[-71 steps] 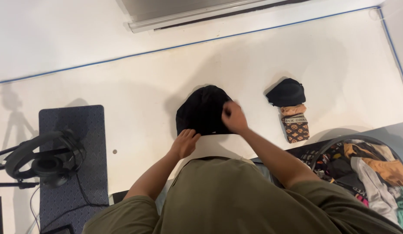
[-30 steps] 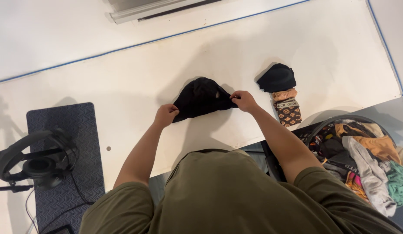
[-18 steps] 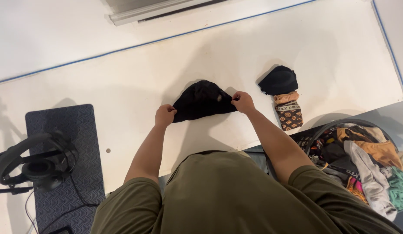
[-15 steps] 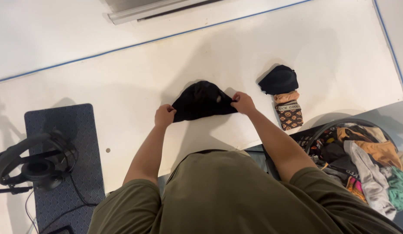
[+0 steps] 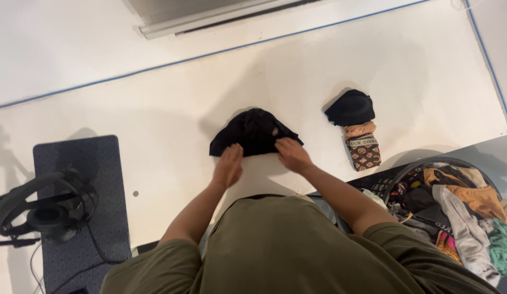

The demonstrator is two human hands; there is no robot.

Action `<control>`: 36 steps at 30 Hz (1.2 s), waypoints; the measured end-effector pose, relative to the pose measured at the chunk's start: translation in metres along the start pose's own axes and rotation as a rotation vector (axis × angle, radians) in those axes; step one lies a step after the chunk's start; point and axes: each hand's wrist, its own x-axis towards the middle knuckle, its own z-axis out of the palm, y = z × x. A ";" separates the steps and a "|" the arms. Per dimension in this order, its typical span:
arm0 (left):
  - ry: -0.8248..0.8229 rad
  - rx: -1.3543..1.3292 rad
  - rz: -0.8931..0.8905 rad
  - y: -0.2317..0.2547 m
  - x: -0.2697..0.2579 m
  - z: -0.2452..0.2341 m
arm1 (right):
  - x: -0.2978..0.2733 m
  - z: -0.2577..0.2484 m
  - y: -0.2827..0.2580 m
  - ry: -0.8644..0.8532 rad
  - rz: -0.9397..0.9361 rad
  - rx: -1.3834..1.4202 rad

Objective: The recorder is folding small pieces of laundry including socks and cloths on a white desk.

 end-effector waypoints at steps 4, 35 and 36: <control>0.099 0.015 -0.136 -0.025 -0.003 0.007 | -0.001 -0.003 0.010 0.016 -0.014 -0.126; -0.084 -0.344 -0.494 -0.077 0.043 -0.072 | 0.055 -0.030 0.064 -0.327 0.706 0.302; -0.054 -0.323 -0.388 -0.069 0.039 -0.081 | 0.050 -0.033 0.058 -0.297 0.607 0.297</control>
